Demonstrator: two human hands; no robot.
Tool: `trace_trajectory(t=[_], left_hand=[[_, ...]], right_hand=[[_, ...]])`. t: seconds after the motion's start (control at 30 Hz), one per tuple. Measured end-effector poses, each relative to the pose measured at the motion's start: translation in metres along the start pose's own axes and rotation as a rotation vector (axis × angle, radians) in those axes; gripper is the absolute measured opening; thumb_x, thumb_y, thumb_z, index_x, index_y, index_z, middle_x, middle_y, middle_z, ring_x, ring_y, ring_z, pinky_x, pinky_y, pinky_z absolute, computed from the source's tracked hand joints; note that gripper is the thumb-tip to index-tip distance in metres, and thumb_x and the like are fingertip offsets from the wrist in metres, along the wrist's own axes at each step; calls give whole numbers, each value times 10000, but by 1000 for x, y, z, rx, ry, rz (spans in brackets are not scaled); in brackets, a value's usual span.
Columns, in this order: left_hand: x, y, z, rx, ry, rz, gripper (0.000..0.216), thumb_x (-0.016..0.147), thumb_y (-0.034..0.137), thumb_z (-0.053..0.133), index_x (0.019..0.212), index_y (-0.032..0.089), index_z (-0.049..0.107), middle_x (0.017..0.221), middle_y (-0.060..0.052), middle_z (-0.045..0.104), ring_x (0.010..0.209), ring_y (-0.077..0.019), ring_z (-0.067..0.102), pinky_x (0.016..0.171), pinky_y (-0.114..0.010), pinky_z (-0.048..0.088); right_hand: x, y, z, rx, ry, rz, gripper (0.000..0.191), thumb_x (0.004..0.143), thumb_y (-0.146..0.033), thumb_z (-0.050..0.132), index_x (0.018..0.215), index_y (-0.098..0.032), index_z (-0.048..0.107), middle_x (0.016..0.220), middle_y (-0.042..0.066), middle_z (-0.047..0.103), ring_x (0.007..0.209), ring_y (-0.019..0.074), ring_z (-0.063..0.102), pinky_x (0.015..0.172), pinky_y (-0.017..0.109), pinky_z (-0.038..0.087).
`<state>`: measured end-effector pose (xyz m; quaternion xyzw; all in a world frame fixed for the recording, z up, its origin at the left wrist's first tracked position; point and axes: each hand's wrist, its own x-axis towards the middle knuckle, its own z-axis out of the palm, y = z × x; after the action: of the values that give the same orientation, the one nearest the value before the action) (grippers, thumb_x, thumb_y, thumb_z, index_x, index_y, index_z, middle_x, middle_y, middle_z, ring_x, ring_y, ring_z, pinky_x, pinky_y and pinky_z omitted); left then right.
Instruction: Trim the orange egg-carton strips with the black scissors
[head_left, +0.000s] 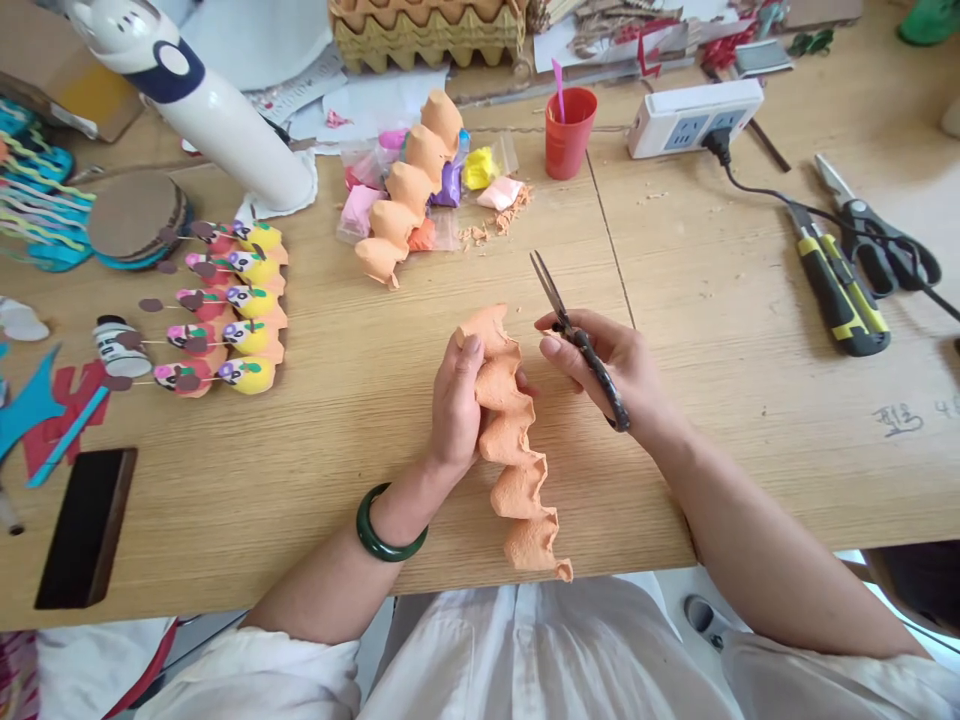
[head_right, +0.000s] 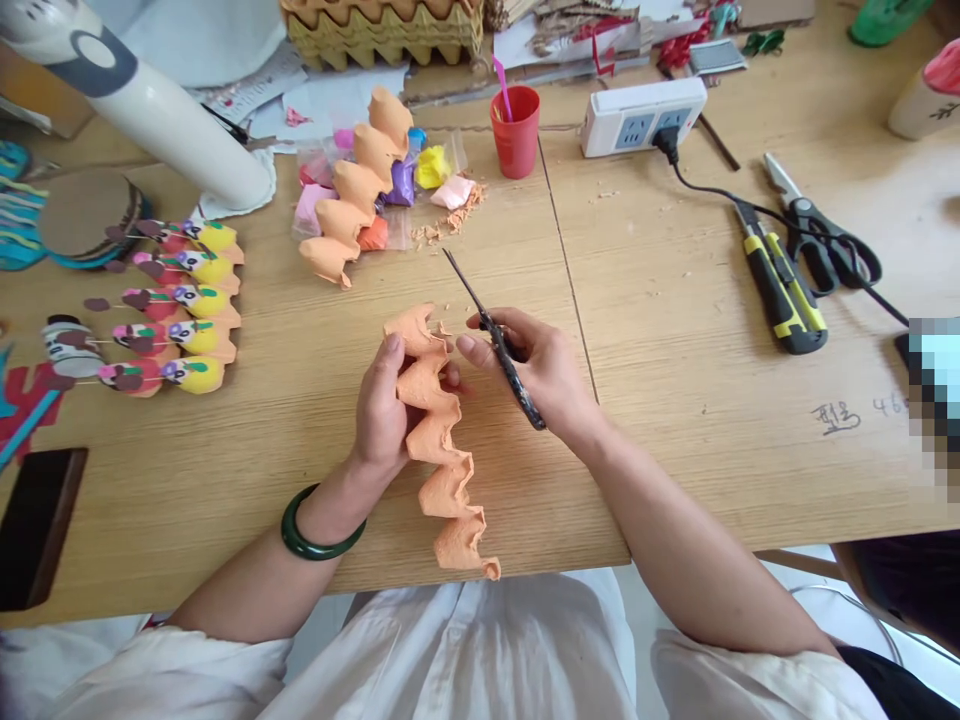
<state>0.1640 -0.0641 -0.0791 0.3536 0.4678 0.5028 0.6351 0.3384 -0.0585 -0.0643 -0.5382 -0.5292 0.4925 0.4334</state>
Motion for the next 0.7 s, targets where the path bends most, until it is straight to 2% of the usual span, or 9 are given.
trace_trajectory(t=[0.13, 0.2, 0.27, 0.37, 0.43, 0.53, 0.7], left_hand=[[4, 4, 0, -97, -20, 14, 378, 953, 569, 624, 1080, 215, 661, 931, -39, 711, 777, -191, 720, 695, -313, 593], [6, 5, -2, -123, -31, -29, 390, 951, 588, 614, 1062, 218, 667, 875, -35, 705, 744, -192, 713, 661, -307, 585], [7, 6, -3, -149, -46, -66, 406, 953, 618, 593, 1015, 223, 666, 784, -28, 678, 681, -187, 691, 594, -297, 560], [8, 8, -4, -183, -96, -77, 447, 955, 668, 557, 977, 234, 659, 723, -27, 643, 638, -193, 673, 537, -306, 536], [8, 8, -4, -195, -139, -76, 486, 959, 705, 517, 979, 240, 657, 700, -28, 618, 633, -208, 673, 542, -328, 543], [8, 7, -3, -186, -180, -55, 536, 982, 728, 434, 993, 241, 659, 678, -30, 599, 626, -223, 678, 583, -370, 571], [7, 4, 1, -175, -74, 34, 462, 985, 660, 506, 1053, 241, 687, 702, -34, 640, 637, -213, 674, 612, -369, 599]], right_hand=[[-1, -8, -2, 89, -48, 18, 474, 834, -594, 768, 1061, -184, 703, 703, -43, 551, 582, 99, 463, 579, 264, 396], [-1, -7, -1, 65, -53, 7, 406, 858, -524, 746, 1066, -180, 694, 693, -51, 522, 578, 98, 449, 580, 263, 390], [-3, -4, 1, -24, -50, -34, 338, 872, -435, 714, 1083, -172, 687, 701, -46, 530, 597, 105, 470, 597, 261, 398], [-6, 0, 4, -297, -31, -152, 291, 854, -297, 676, 1116, -169, 687, 717, -34, 576, 616, 114, 500, 628, 260, 406], [-9, 2, 6, -434, -28, -206, 286, 845, -237, 645, 1121, -176, 689, 716, -36, 590, 600, 110, 496, 637, 256, 404], [-11, 2, 8, -491, -31, -260, 264, 860, -224, 623, 1111, -177, 692, 714, -32, 597, 593, 109, 497, 636, 246, 400], [-14, 0, 10, -536, -69, -315, 265, 853, -196, 622, 1105, -176, 701, 763, -6, 645, 614, 117, 511, 633, 239, 402]])
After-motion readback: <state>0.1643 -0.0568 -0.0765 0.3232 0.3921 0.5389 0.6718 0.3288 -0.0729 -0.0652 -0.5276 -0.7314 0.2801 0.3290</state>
